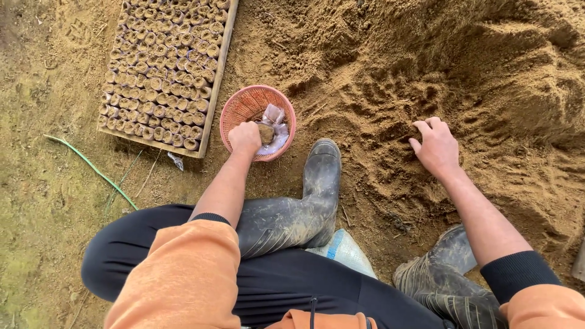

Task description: The person sits on the ground and uses their hands to scoop a brown granular material from a pile. They roll the material into a small cylinder and place it into a wooden tray with circular indentations. The person repeats this process, occasionally retrieving small items from a pink basket to place inside the material before molding.

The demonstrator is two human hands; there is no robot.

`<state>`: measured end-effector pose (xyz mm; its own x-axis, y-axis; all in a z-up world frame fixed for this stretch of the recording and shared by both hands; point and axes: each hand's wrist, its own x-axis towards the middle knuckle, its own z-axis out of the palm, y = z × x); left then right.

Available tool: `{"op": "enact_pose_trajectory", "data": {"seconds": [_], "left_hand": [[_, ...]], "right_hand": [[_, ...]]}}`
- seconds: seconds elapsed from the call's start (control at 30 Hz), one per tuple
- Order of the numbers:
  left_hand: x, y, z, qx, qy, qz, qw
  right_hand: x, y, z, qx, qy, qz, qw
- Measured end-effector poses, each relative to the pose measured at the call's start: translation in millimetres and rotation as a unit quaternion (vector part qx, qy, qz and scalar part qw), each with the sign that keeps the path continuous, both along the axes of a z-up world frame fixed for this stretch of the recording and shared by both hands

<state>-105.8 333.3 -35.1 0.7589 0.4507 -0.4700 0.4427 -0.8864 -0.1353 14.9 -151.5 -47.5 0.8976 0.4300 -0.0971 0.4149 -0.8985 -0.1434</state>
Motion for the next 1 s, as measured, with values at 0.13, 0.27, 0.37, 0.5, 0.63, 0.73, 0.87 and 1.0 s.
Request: {"op": "enact_pose_trajectory", "data": {"seconds": [0.13,0.27,0.37,0.5,0.63,0.73,0.87,1.0], "left_hand": [[7.0,-6.1,28.3,-0.021,0.007,0.026,0.999],[9.7,2.5,32.9,-0.027,0.015,0.047,0.998],[15.6,21.3,24.5,-0.048,0.005,0.072,0.996],[13.9,45.1,-11.6,-0.062,0.027,0.067,0.995],[14.4,10.8,30.4,-0.061,0.053,0.056,0.995],[12.1,5.2,37.2,-0.049,0.038,0.081,0.995],[13.0,15.8,11.6,-0.052,0.040,0.085,0.994],[13.9,24.9,0.1,-0.128,0.026,0.132,0.983]], "right_hand": [[0.5,-3.1,-4.8,0.007,-0.014,0.007,1.000],[-1.1,-3.0,-1.2,0.007,-0.008,0.004,1.000],[-0.8,-3.5,-3.5,-0.001,-0.007,0.003,1.000],[-0.6,-3.4,-1.0,-0.003,-0.004,0.004,1.000],[-1.0,-3.2,-3.3,-0.005,-0.015,-0.001,1.000],[-1.4,-1.1,-2.0,-0.001,-0.011,0.001,1.000],[-4.0,-2.7,-3.2,0.000,-0.011,0.002,1.000],[-0.8,-2.8,-6.4,0.000,-0.014,0.005,1.000]]}}
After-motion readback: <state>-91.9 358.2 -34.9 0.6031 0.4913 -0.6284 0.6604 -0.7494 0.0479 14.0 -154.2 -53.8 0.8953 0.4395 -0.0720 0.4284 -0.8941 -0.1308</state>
